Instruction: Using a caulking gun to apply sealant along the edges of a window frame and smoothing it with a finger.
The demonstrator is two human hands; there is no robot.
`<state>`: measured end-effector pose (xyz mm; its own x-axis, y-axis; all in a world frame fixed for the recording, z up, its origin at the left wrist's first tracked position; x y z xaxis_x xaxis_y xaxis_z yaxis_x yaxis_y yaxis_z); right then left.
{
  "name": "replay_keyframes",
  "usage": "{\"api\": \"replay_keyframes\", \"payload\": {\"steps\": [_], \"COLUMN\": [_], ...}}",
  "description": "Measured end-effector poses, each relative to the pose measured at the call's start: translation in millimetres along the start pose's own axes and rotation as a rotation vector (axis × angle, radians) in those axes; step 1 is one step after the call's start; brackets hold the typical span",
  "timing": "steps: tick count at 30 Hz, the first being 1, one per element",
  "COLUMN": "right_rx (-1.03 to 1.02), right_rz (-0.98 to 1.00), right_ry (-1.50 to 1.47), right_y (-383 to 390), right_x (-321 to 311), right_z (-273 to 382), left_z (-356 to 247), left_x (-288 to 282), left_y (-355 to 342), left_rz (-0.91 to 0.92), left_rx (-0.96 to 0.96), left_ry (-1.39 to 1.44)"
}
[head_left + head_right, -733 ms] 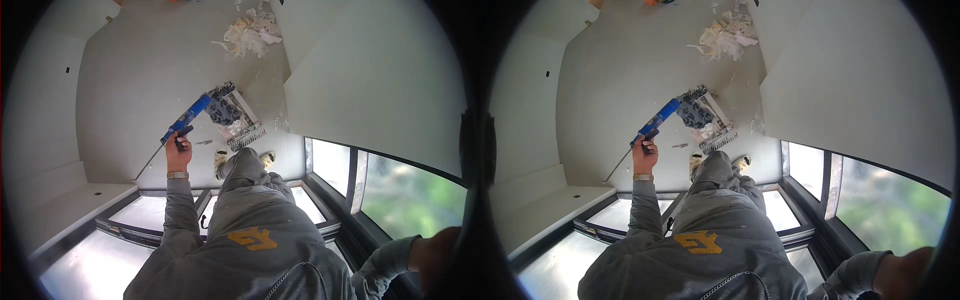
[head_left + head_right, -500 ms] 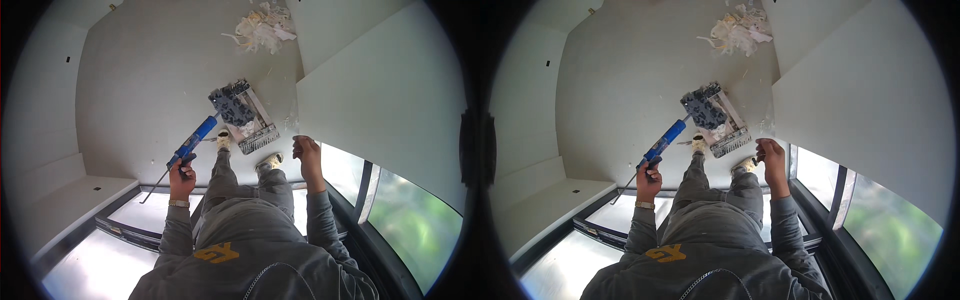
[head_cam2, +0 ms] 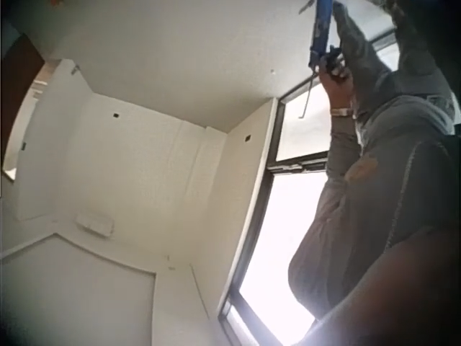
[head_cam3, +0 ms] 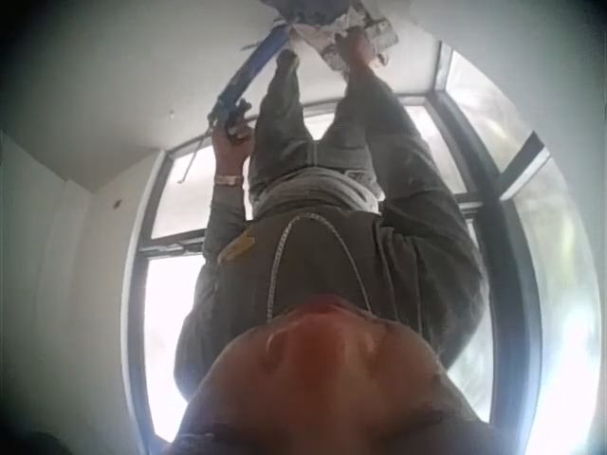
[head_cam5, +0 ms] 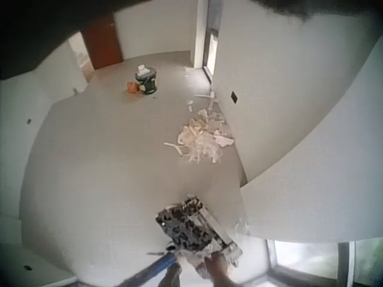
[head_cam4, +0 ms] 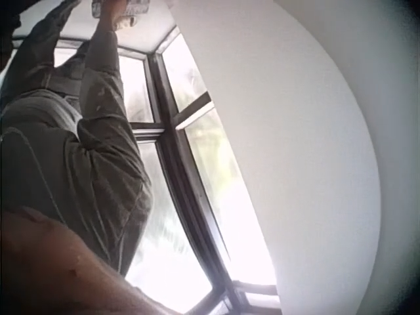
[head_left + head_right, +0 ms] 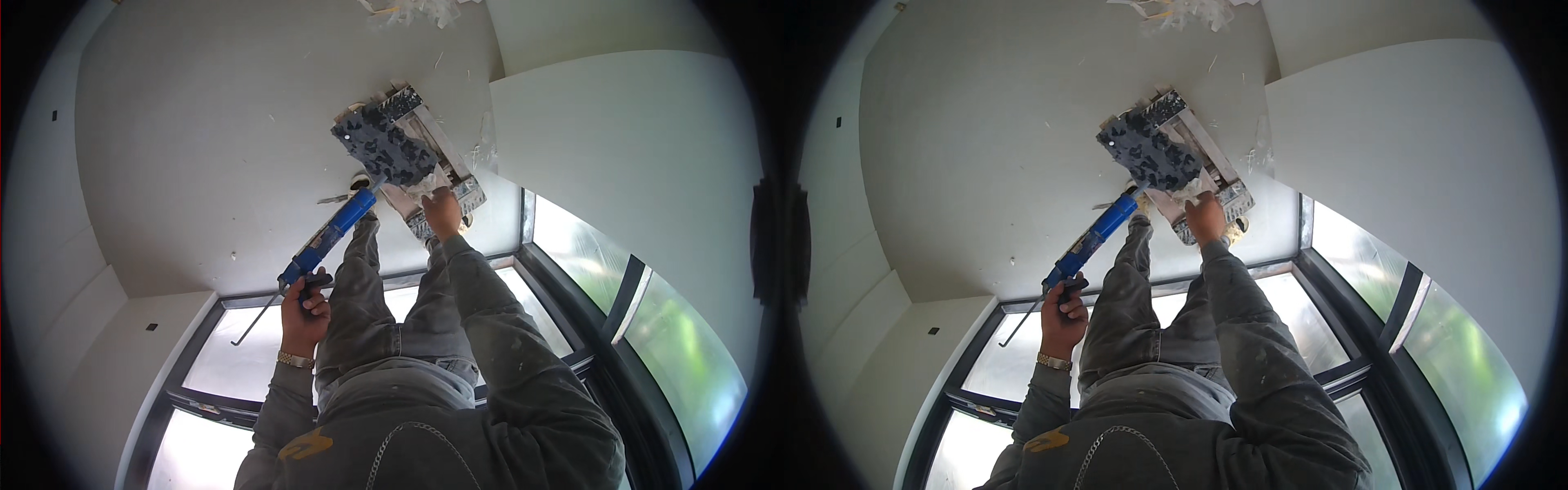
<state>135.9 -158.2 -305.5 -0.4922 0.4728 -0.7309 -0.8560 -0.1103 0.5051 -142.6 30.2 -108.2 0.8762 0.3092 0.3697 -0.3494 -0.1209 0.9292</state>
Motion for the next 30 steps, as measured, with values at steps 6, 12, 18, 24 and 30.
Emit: {"api": "replay_keyframes", "payload": {"steps": [6, 12, 18, 24, 30], "right_rx": [0.042, 0.924, 0.850, 1.138, 1.066], "right_rz": [0.229, 0.724, 0.779, 0.448, 0.334], "right_ry": [-0.125, -1.186, -1.604, -1.862, -1.820], "right_y": [-13.4, 12.2, -2.3, -3.8, 6.8], "right_x": [85.0, 141.5, 182.3, 203.8, 215.5], "right_z": [15.6, 47.2, 85.4, 99.0, 90.0], "left_z": [-15.0, -27.9, -47.2, -64.5, -78.1], "left_x": [-5.8, -15.1, 3.2, 17.9, 29.5], "left_y": [-5.1, -19.5, -42.8, -56.8, -63.3], "left_rz": [-0.024, -0.016, 0.017, -0.048, -0.064], "left_rx": [0.029, 0.049, 0.039, 0.090, 0.065], "left_ry": [0.019, 0.010, -0.056, -0.163, -0.242]}}
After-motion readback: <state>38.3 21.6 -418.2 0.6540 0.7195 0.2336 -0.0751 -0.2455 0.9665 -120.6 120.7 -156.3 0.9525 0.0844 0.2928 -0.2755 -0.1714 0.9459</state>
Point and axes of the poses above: each hand's wrist, its own y-axis away from the middle knuckle, its own x-axis out of the palm, z = x × y, the point moved 1 cm from there along -y, towards the middle knuckle, and after that the axes turned 3 degrees about x, right-handed, at the moved point
